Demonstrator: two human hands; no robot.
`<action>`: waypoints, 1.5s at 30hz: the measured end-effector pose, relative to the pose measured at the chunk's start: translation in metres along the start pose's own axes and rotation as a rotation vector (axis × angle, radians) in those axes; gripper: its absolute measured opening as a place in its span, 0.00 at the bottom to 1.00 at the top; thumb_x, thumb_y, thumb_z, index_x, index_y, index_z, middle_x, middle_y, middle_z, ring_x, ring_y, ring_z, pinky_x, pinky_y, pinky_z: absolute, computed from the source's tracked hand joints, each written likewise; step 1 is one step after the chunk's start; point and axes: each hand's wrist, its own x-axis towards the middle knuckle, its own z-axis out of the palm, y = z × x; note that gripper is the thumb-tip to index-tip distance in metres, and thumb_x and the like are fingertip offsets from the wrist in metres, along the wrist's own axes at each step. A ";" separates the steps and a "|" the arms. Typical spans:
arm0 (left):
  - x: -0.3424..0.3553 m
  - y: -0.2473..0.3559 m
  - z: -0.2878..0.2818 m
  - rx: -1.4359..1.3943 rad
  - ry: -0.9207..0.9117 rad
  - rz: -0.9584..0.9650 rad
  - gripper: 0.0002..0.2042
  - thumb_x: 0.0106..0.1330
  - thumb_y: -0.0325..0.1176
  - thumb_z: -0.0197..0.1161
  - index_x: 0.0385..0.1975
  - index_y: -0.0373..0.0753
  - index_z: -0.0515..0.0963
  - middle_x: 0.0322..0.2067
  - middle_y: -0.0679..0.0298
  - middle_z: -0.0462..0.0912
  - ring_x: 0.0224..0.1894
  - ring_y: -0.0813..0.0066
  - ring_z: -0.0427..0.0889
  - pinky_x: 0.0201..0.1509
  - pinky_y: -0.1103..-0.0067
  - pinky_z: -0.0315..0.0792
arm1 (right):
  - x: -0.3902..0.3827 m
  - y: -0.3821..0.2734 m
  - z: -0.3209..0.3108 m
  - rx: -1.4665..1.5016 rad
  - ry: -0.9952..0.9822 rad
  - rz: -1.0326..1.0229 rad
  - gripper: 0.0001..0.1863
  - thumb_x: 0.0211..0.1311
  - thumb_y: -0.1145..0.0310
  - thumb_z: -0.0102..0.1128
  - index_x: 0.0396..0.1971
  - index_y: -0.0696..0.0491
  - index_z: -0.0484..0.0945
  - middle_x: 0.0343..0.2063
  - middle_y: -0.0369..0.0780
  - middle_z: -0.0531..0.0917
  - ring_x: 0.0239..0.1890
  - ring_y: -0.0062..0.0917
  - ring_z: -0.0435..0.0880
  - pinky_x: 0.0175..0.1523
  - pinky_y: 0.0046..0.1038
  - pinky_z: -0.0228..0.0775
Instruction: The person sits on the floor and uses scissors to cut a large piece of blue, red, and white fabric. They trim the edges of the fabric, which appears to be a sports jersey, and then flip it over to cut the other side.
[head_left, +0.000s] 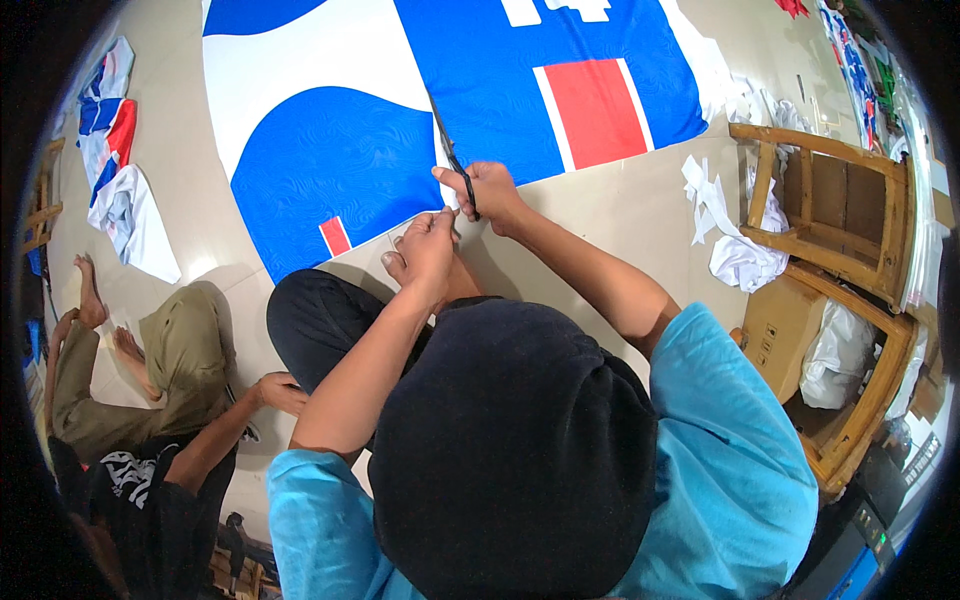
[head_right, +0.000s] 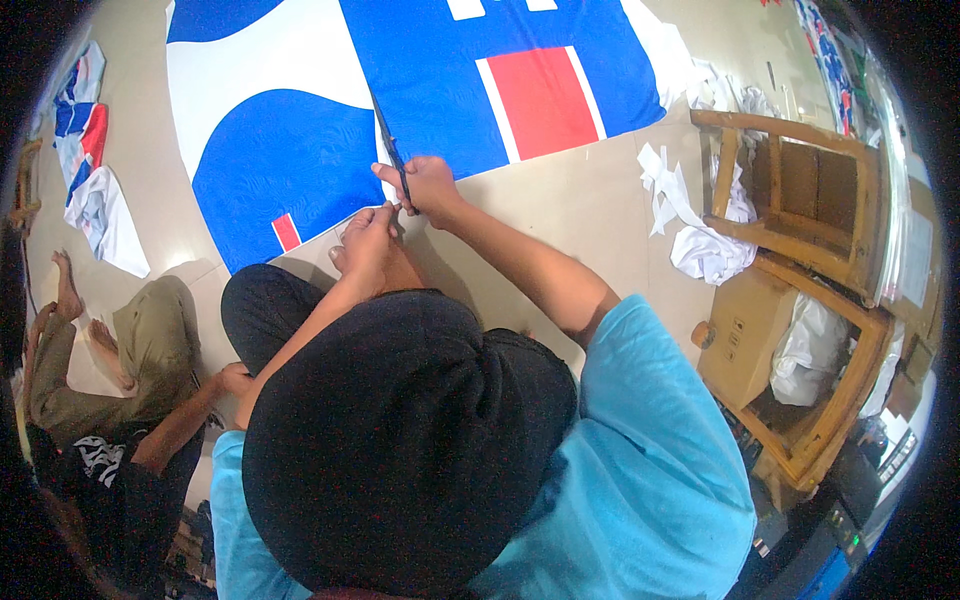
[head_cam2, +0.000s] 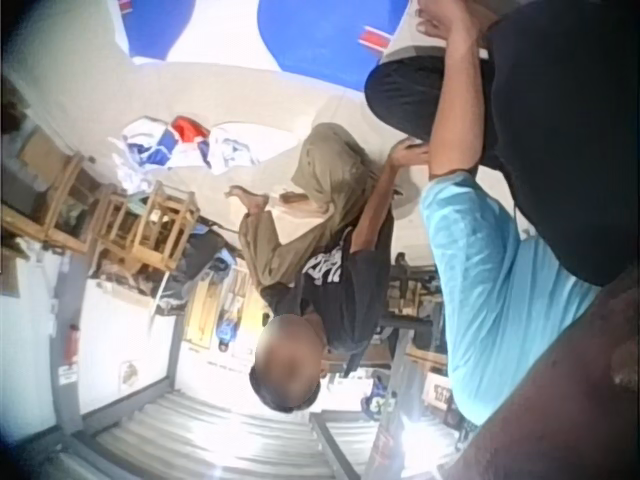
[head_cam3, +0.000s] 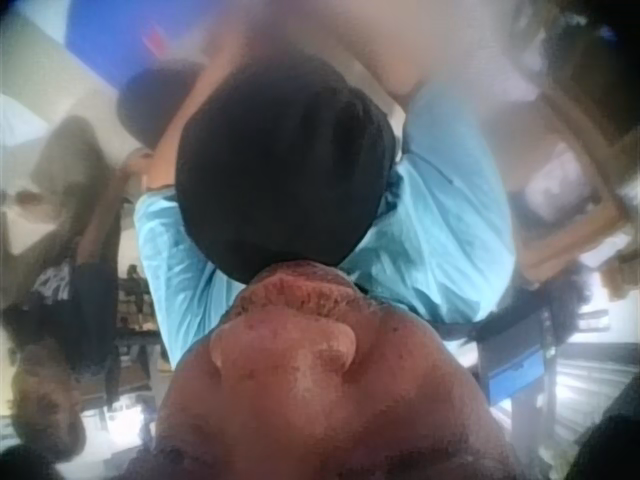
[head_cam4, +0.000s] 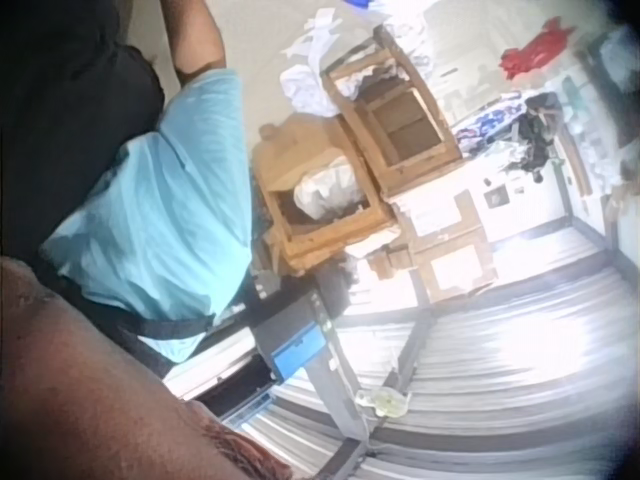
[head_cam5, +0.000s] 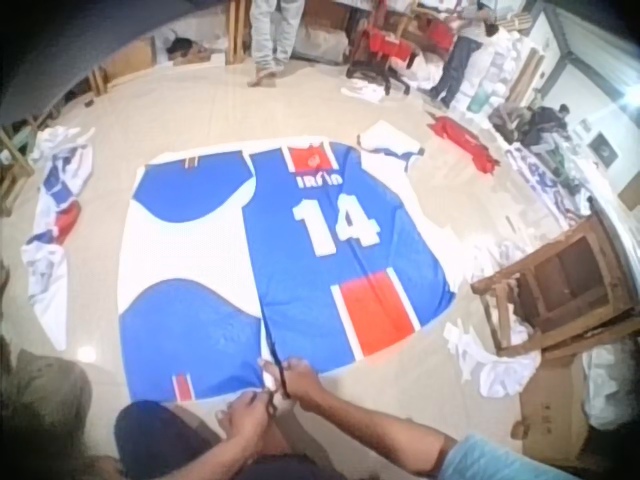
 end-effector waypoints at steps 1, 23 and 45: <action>0.003 -0.001 0.001 -0.028 -0.006 0.011 0.15 0.73 0.44 0.61 0.34 0.39 0.84 0.22 0.72 0.78 0.26 0.83 0.72 0.34 0.80 0.64 | 0.002 0.001 0.000 -0.002 0.007 0.000 0.26 0.55 0.50 0.79 0.20 0.55 0.75 0.13 0.38 0.78 0.12 0.18 0.74 0.16 0.23 0.63; 0.004 -0.007 0.004 -0.142 -0.032 0.041 0.14 0.74 0.43 0.61 0.36 0.39 0.84 0.21 0.73 0.75 0.20 0.86 0.66 0.25 0.82 0.58 | 0.019 -0.018 0.001 0.084 -0.074 -0.008 0.24 0.56 0.50 0.77 0.23 0.53 0.76 0.12 0.34 0.74 0.12 0.16 0.68 0.17 0.22 0.58; 0.005 -0.009 0.003 -0.139 -0.030 0.035 0.14 0.74 0.44 0.61 0.38 0.39 0.85 0.20 0.73 0.74 0.21 0.86 0.67 0.26 0.83 0.59 | 0.021 -0.020 0.001 0.033 -0.040 -0.032 0.25 0.55 0.52 0.79 0.20 0.52 0.73 0.12 0.35 0.74 0.11 0.17 0.68 0.16 0.23 0.60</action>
